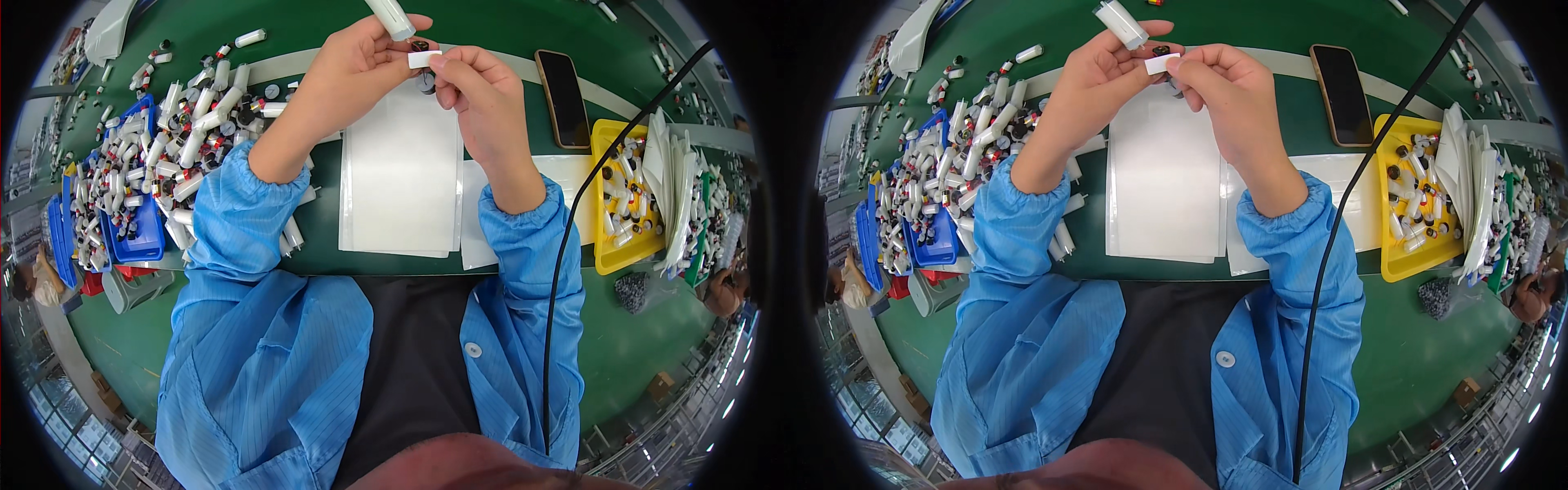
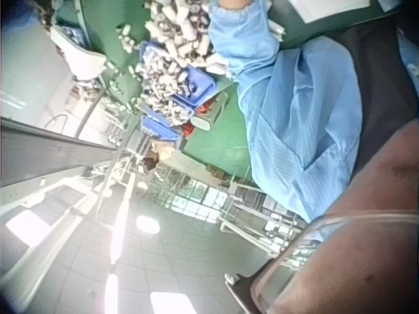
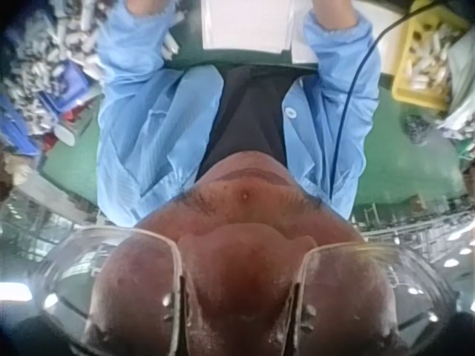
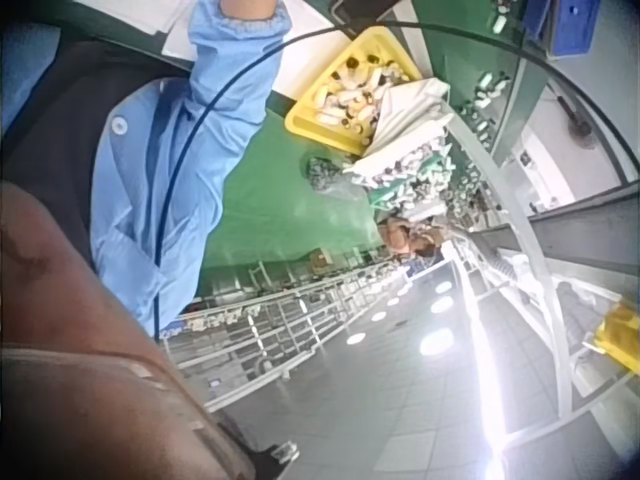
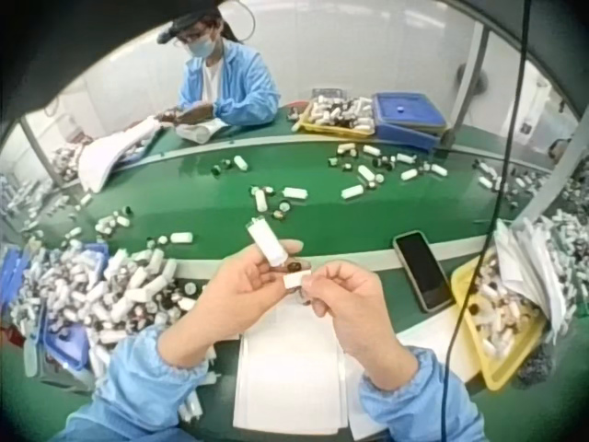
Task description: Manually assembling small cylindrical electronic components by attaching plastic housings and labels.
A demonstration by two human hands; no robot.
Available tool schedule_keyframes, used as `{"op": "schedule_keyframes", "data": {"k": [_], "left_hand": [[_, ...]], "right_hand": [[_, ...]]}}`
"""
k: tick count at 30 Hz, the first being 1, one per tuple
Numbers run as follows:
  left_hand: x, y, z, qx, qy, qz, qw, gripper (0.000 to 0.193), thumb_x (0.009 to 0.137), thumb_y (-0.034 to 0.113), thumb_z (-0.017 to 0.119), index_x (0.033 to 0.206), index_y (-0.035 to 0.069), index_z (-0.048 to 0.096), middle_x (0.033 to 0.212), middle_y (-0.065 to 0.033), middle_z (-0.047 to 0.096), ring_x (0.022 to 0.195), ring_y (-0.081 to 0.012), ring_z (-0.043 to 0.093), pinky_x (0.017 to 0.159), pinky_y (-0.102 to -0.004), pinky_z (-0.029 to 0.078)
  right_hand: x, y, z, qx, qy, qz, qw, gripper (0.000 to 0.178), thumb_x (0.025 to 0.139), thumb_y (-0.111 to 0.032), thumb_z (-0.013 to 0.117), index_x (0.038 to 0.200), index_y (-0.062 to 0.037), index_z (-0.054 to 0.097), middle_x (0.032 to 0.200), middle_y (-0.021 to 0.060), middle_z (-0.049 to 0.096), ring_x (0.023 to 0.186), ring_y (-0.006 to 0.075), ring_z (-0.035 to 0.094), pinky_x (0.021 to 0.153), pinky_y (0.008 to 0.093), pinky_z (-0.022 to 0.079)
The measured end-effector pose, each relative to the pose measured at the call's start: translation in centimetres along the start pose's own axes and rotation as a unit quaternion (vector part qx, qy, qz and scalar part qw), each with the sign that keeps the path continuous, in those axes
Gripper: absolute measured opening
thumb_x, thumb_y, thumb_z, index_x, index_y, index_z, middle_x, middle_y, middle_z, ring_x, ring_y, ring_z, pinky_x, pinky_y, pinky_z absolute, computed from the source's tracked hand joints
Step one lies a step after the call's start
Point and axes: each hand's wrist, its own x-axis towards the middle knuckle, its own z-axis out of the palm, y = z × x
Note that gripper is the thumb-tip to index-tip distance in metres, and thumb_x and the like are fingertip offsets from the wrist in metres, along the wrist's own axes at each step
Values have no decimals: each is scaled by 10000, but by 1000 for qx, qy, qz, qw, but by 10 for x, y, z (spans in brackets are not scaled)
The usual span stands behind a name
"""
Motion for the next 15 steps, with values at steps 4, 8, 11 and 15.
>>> {"op": "schedule_keyframes", "data": {"k": [4,8,11,15], "left_hand": [[-2,3,2,-14,-29,17,999,487,971,-27,597,1443,-23,481,1311,-168,643,1217,-206,631,1065,-322,506],[-4,9,3,-26,-25,-3,999,442,991,19,615,1420,-30,520,1309,-163,652,1206,-194,635,1048,-302,506],[0,6,-2,-30,-16,-37,999,392,1007,61,617,1383,-38,563,1301,-163,660,1192,-183,640,1038,-294,511],[-5,16,3,-81,-27,-50,995,409,1024,87,602,1413,-28,550,1314,-138,659,1159,-163,644,991,-283,526]], "right_hand": [[2,7,-1,24,21,-7,999,112,897,-101,731,928,1,697,740,13,633,643,65,528,589,219,383],[0,5,0,4,30,-21,999,106,895,-99,737,918,-4,694,744,11,637,650,63,530,596,213,386],[-1,3,3,-5,19,-39,999,130,892,-101,751,957,-11,685,803,20,655,683,71,553,617,212,394],[5,0,-2,96,-46,6,994,187,904,-101,743,1045,-39,638,1009,54,676,845,108,592,724,247,421]]}}
